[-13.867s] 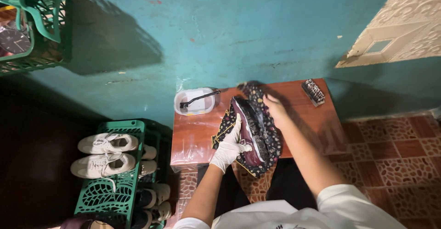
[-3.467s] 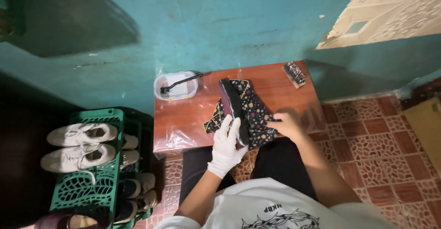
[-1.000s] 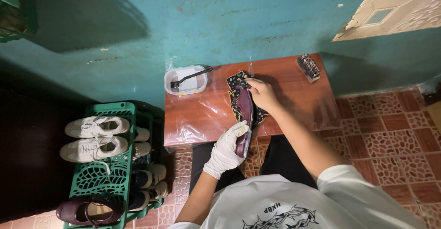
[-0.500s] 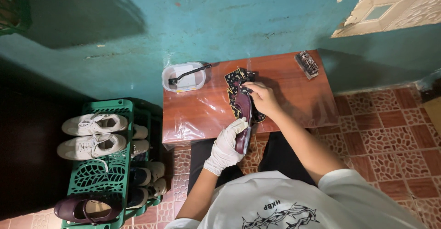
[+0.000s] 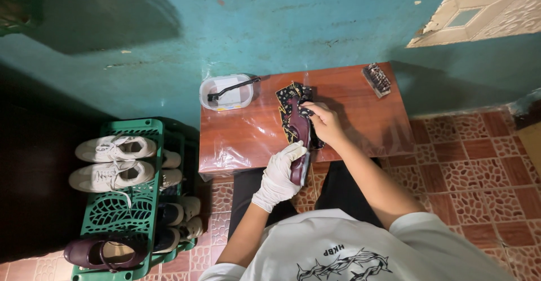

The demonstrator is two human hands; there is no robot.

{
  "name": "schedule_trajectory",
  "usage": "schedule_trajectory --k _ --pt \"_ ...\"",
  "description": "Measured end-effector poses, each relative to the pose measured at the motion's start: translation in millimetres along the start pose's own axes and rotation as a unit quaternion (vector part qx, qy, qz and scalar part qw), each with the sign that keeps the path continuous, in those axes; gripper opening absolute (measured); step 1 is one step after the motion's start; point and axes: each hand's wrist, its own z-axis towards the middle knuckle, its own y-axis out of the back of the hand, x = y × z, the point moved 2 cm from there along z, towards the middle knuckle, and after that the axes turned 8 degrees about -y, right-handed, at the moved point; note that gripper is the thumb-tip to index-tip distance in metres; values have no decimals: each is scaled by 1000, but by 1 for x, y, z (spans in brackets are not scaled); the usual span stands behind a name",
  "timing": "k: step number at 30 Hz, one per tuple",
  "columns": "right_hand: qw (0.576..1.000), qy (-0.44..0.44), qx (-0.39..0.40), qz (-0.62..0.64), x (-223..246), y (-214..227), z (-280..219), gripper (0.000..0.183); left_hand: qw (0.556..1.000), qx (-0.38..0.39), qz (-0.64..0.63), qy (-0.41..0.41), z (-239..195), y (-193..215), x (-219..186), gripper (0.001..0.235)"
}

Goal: The person cleans a maroon shoe using a patterned cloth. They wipe the upper, sole, and heel of the shoe thoroughly while sitting on the floor.

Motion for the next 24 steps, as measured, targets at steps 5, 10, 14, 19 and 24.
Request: schedule_trajectory --k 5,10,14,19,24 --pt "1000 -13 2 5 -3 1 -5 19 1000 6 -4 13 2 -2 -2 35" --pt "1000 -22 -3 8 -6 3 -9 18 1000 11 17 19 3 -10 -1 37" --pt "998 -44 -14 38 -11 3 -12 19 999 38 24 29 9 -14 -1 41" --pt "997 -53 -29 51 -17 6 -11 19 999 33 27 24 15 -21 4 44" --pt "996 -59 -37 57 -15 7 -13 20 999 38 9 37 20 -23 8 45"
